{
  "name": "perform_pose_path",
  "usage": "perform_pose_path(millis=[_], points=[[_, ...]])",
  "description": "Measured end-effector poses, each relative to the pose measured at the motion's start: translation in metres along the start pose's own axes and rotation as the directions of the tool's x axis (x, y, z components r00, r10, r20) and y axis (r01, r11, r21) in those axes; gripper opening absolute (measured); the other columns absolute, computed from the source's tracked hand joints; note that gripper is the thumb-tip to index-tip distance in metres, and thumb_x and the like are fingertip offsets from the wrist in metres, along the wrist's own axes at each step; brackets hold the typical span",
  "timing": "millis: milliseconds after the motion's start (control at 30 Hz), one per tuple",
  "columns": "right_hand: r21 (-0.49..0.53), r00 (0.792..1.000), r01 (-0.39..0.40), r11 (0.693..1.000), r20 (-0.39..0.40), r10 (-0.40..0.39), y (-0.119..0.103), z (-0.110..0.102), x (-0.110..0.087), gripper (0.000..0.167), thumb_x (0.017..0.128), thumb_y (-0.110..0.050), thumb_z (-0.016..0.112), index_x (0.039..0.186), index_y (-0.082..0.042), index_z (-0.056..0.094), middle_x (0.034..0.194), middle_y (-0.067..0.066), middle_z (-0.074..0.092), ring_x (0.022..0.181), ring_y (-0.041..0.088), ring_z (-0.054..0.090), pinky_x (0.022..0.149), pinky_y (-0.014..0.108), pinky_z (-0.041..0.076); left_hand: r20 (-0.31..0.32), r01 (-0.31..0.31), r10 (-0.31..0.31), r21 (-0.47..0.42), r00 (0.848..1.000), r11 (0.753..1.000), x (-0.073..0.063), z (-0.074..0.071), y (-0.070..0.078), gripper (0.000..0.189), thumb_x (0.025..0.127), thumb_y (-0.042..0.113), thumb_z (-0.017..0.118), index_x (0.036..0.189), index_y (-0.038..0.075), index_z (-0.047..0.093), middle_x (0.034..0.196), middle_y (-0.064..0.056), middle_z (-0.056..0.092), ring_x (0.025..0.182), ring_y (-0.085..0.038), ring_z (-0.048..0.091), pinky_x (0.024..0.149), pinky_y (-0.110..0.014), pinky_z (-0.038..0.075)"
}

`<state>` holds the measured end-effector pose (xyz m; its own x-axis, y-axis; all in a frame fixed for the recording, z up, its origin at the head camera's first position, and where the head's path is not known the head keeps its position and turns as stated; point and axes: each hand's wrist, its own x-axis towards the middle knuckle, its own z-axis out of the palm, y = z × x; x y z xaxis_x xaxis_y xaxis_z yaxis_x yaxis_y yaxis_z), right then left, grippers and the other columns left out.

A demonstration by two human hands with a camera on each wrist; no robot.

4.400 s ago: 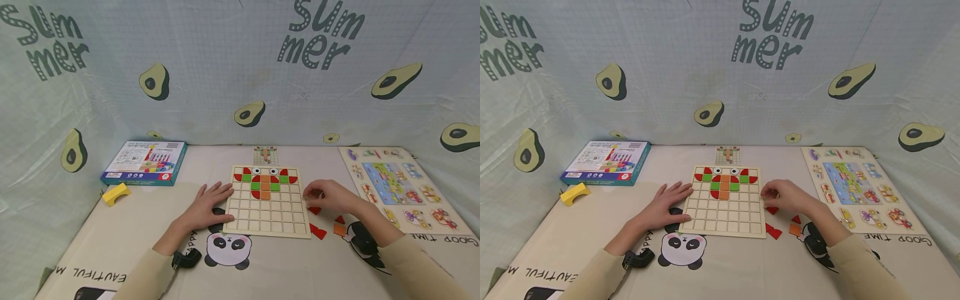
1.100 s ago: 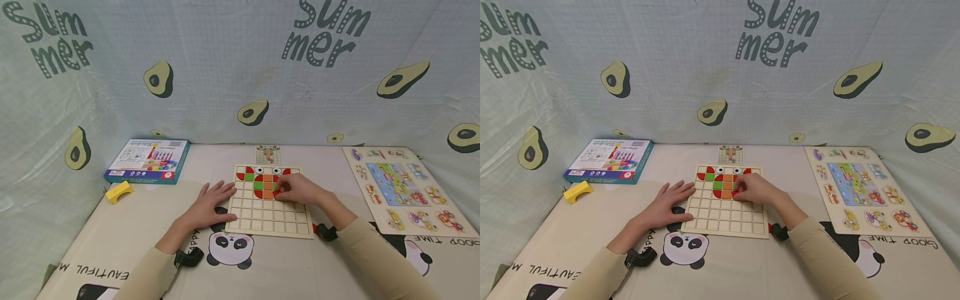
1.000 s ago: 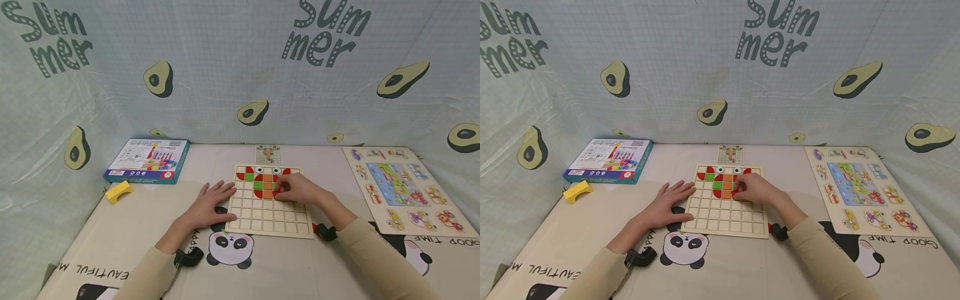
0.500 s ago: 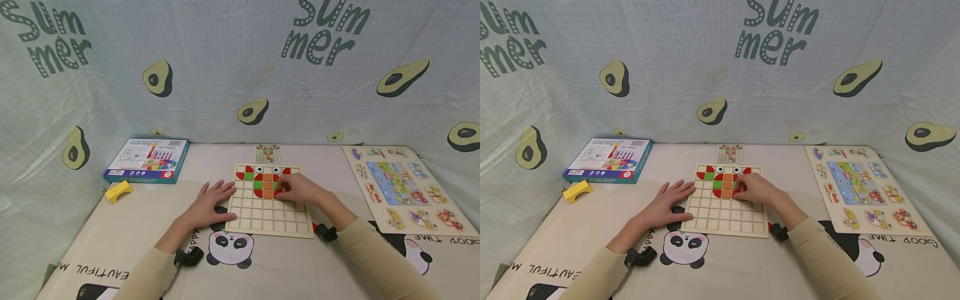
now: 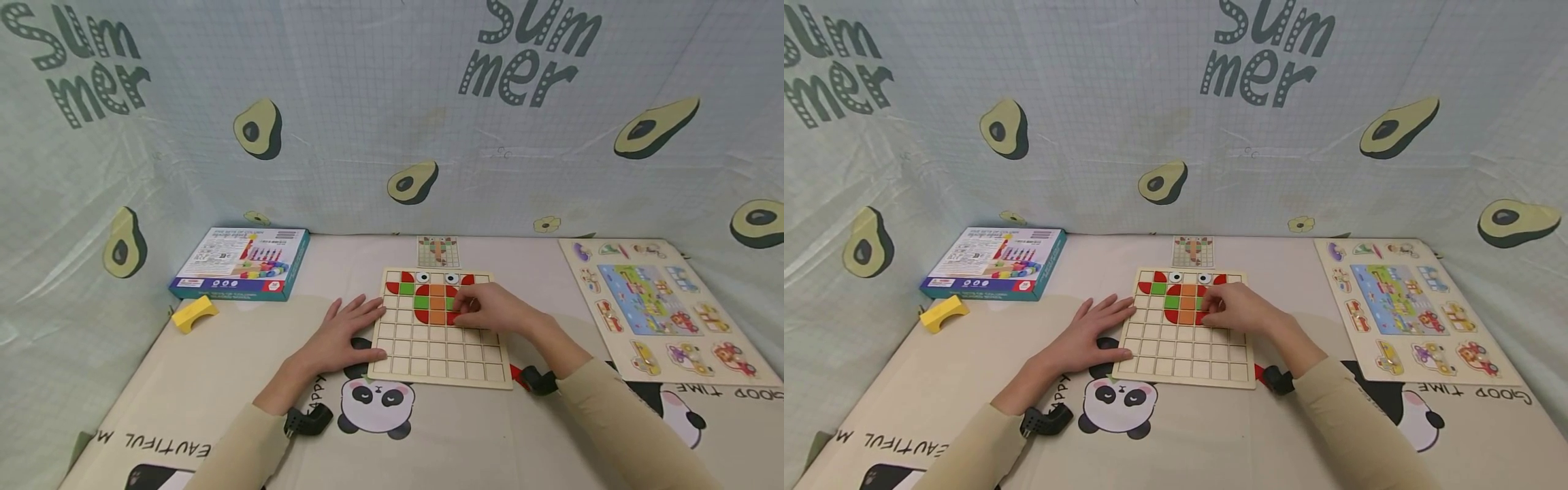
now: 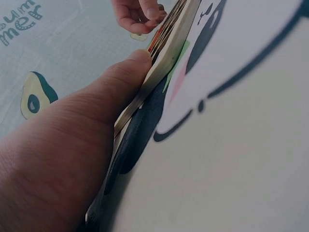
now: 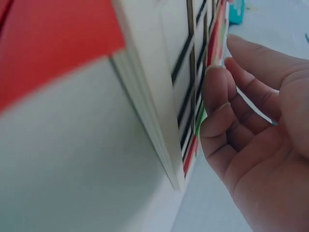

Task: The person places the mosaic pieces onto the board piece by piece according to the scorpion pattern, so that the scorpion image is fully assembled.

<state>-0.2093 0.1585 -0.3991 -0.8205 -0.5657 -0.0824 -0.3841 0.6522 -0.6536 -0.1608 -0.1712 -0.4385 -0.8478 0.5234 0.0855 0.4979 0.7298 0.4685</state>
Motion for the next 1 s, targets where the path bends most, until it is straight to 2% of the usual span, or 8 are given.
perform_pose_path(millis=[100,300,533,800,1000], points=[[0.015,1.000,0.019,1.000,-0.013,-0.019,0.001,-0.007,-0.008,0.012,0.092,-0.014,0.076,0.101,-0.009,0.070,0.087,-0.002,0.063,0.081,0.018,0.056,0.072,0.033,0.051,0.002,0.004,-0.004,-0.001,1.000,1.000,0.000,0.000,0.000,0.084,0.086,0.054,0.074,0.154,0.015,0.045,0.162,-0.002,0.035,0.153,-0.029,0.015,0.119,-0.057,-0.001],[0.026,1.000,0.009,1.000,-0.031,-0.008,0.011,-0.019,-0.025,0.015,0.092,-0.015,0.076,0.103,-0.008,0.069,0.089,-0.001,0.062,0.081,0.018,0.056,0.070,0.032,0.050,0.006,0.007,-0.007,0.008,1.000,1.000,0.000,0.000,-0.001,0.084,0.086,0.055,0.073,0.154,0.016,0.045,0.162,-0.002,0.034,0.153,-0.029,0.015,0.119,-0.057,-0.001],[0.025,0.999,0.011,1.000,-0.047,-0.010,0.026,-0.030,-0.055,0.018,0.092,-0.016,0.076,0.105,-0.008,0.068,0.090,-0.002,0.061,0.085,0.019,0.056,0.072,0.028,0.051,0.005,-0.002,0.002,0.001,1.000,1.000,0.001,0.000,-0.001,0.084,0.086,0.055,0.074,0.154,0.015,0.045,0.162,-0.002,0.034,0.153,-0.030,0.015,0.119,-0.058,-0.001],[0.040,0.999,-0.013,0.999,-0.029,0.014,0.045,-0.035,-0.092,0.021,0.092,-0.020,0.077,0.107,-0.009,0.068,0.093,-0.003,0.061,0.083,0.016,0.056,0.071,0.026,0.050,0.009,-0.007,0.007,-0.002,1.000,1.000,0.000,-0.001,0.000,0.084,0.086,0.054,0.074,0.154,0.014,0.045,0.162,-0.003,0.035,0.153,-0.031,0.015,0.119,-0.058,0.000],[0.056,1.000,-0.008,0.998,-0.018,0.009,0.054,-0.033,-0.118,0.020,0.091,-0.022,0.077,0.105,-0.010,0.067,0.086,-0.003,0.059,0.076,0.012,0.055,0.065,0.025,0.049,0.003,-0.007,0.007,0.000,1.000,1.000,0.000,-0.003,0.001,0.084,0.087,0.054,0.073,0.154,0.014,0.044,0.162,-0.003,0.035,0.153,-0.031,0.015,0.119,-0.059,0.000]])
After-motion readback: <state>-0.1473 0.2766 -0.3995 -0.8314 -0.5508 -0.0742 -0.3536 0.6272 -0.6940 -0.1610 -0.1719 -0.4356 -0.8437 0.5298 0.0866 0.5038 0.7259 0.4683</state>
